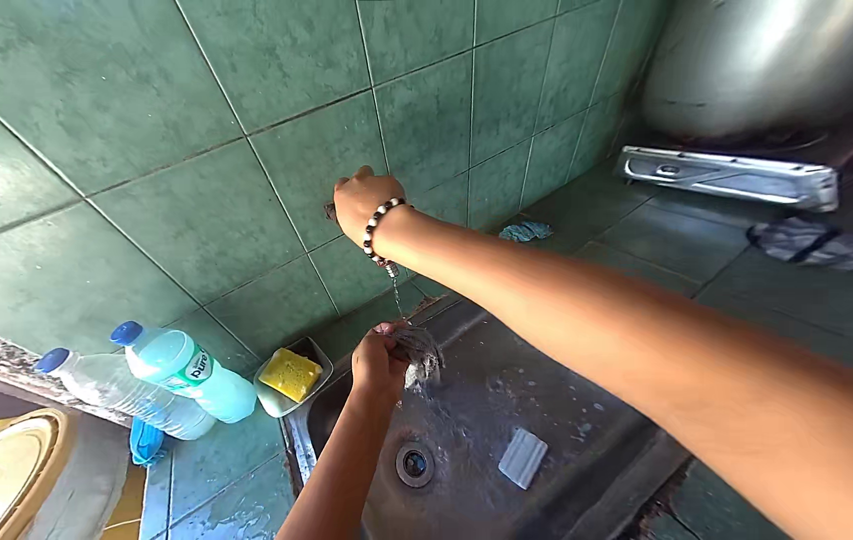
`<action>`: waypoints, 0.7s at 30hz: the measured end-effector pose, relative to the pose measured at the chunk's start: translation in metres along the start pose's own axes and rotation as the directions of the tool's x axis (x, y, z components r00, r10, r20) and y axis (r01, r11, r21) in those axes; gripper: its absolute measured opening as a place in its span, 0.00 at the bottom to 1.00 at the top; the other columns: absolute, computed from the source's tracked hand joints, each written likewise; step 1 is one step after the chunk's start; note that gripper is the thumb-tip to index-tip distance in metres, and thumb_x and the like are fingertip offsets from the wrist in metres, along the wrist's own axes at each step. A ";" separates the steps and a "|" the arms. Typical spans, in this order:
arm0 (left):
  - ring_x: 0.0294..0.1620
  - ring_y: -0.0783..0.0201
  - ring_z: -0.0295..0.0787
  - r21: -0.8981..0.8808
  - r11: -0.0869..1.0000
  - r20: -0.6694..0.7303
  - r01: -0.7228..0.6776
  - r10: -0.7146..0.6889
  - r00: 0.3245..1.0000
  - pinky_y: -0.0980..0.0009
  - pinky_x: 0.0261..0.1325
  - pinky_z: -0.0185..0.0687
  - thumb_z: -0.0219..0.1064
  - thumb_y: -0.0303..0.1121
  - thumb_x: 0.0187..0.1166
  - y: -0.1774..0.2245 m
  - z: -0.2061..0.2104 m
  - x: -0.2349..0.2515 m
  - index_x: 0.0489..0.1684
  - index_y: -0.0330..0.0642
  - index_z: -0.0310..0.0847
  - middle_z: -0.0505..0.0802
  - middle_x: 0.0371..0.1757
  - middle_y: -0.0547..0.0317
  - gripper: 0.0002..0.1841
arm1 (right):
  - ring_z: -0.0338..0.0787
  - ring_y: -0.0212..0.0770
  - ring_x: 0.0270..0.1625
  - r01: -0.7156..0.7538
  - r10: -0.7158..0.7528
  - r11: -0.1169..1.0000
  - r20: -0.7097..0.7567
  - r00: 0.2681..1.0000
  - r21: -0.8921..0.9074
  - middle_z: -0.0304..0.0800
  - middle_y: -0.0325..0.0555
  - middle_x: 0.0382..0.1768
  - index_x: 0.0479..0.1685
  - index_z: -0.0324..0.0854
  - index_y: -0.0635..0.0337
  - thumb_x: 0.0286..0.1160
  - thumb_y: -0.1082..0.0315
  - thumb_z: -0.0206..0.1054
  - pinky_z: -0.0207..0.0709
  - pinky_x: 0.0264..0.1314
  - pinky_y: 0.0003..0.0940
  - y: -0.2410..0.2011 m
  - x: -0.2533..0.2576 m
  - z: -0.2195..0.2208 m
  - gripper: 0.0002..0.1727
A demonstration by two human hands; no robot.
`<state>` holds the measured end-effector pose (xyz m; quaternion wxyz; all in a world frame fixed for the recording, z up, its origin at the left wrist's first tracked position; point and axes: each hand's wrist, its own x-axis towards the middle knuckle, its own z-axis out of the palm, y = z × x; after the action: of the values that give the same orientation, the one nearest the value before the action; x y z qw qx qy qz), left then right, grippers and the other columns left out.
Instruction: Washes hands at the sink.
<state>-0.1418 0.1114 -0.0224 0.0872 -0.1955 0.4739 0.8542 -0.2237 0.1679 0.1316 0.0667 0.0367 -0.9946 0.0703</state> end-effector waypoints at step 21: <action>0.45 0.57 0.92 0.034 0.971 0.075 0.236 -0.238 0.968 0.57 0.41 0.89 0.38 0.53 0.91 -0.095 -0.101 -0.021 0.68 0.43 0.73 0.92 0.50 0.48 0.27 | 0.81 0.57 0.77 0.199 -0.448 0.615 0.131 0.884 0.763 0.80 0.61 0.75 0.83 0.70 0.62 0.59 0.83 0.71 0.73 0.80 0.55 0.061 -0.197 0.198 0.41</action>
<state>-0.0657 0.0778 -0.1358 0.2097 -0.2157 0.4538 0.8388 -0.0597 0.2123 -0.0979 -0.0984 0.2519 -0.8558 0.4410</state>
